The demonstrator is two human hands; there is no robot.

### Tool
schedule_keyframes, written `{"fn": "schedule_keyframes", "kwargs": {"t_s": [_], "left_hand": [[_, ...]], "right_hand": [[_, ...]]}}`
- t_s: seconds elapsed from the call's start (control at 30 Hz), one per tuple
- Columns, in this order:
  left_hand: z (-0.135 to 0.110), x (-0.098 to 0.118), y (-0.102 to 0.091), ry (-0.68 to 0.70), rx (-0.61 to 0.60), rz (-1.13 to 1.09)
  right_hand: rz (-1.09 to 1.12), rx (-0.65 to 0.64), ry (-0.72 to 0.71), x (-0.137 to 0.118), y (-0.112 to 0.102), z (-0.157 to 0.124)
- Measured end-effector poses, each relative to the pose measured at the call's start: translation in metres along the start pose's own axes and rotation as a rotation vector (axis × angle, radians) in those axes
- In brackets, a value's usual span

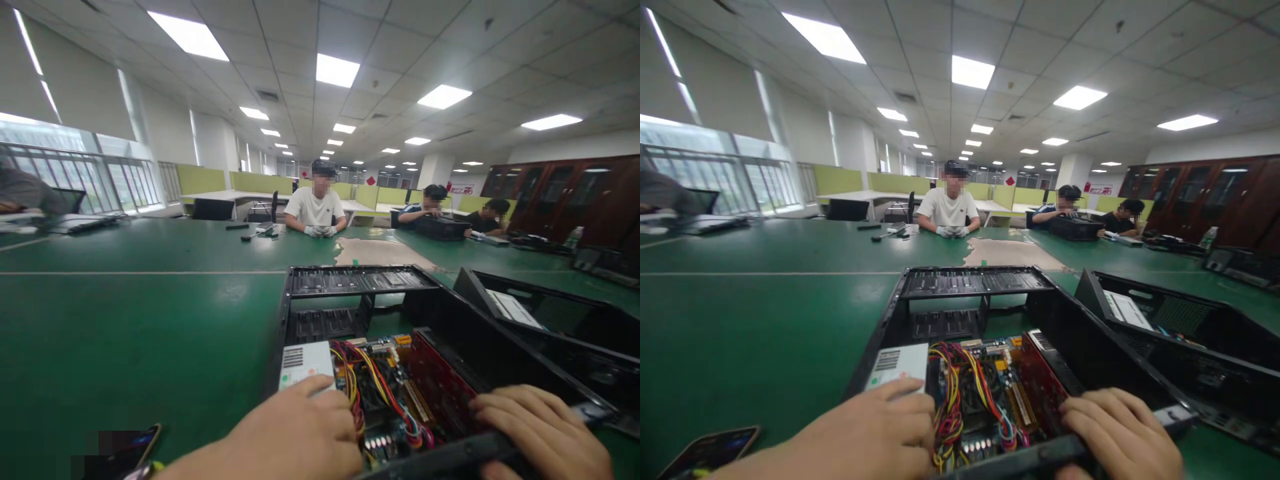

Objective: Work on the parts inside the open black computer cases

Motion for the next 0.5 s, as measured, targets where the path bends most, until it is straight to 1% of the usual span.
{"fn": "schedule_keyframes", "kwargs": {"t_s": [0.07,0.13,0.2,0.23,0.27,0.3,0.33,0.37,0.4,0.43,0.47,0.5], "left_hand": [[-0.015,-0.02,-0.02,-0.152,-0.026,-0.083],[-0.028,-0.046,-0.03,-0.324,-0.047,-0.113],[-0.044,-0.076,-0.029,-0.46,-0.006,-0.023],[-0.054,-0.093,-0.025,-0.531,0.049,0.06],[-0.066,-0.109,-0.019,-0.62,0.138,0.156],[-0.08,-0.123,-0.012,-0.699,0.238,0.25],[-0.094,-0.134,-0.004,-0.75,0.314,0.307],[-0.107,-0.143,0.005,-0.773,0.356,0.324],[-0.117,-0.149,0.014,-0.779,0.378,0.323],[-0.124,-0.152,0.021,-0.775,0.386,0.311],[-0.129,-0.153,0.027,-0.771,0.393,0.301],[-0.13,-0.154,0.03,-0.771,0.403,0.296]], "right_hand": [[0.074,0.015,0.069,-0.002,0.033,0.036],[0.167,0.025,0.117,0.001,0.072,0.076],[0.251,-0.024,0.1,0.01,0.115,0.114],[0.301,-0.056,0.104,0.018,0.137,0.131],[0.38,-0.05,0.16,0.03,0.157,0.144],[0.471,-0.005,0.266,0.046,0.176,0.154],[0.564,0.068,0.405,0.064,0.193,0.159],[0.646,0.154,0.556,0.084,0.21,0.162],[0.714,0.228,0.692,0.104,0.226,0.161],[0.764,0.277,0.797,0.121,0.242,0.16],[0.805,0.291,0.86,0.137,0.257,0.159],[0.851,0.278,0.888,0.149,0.273,0.16]]}}
Point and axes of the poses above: each hand's wrist, its own z-axis towards the middle knuckle, its own y-axis out of the palm, x = y × z, the point moved 3 cm from there along z, towards the middle knuckle
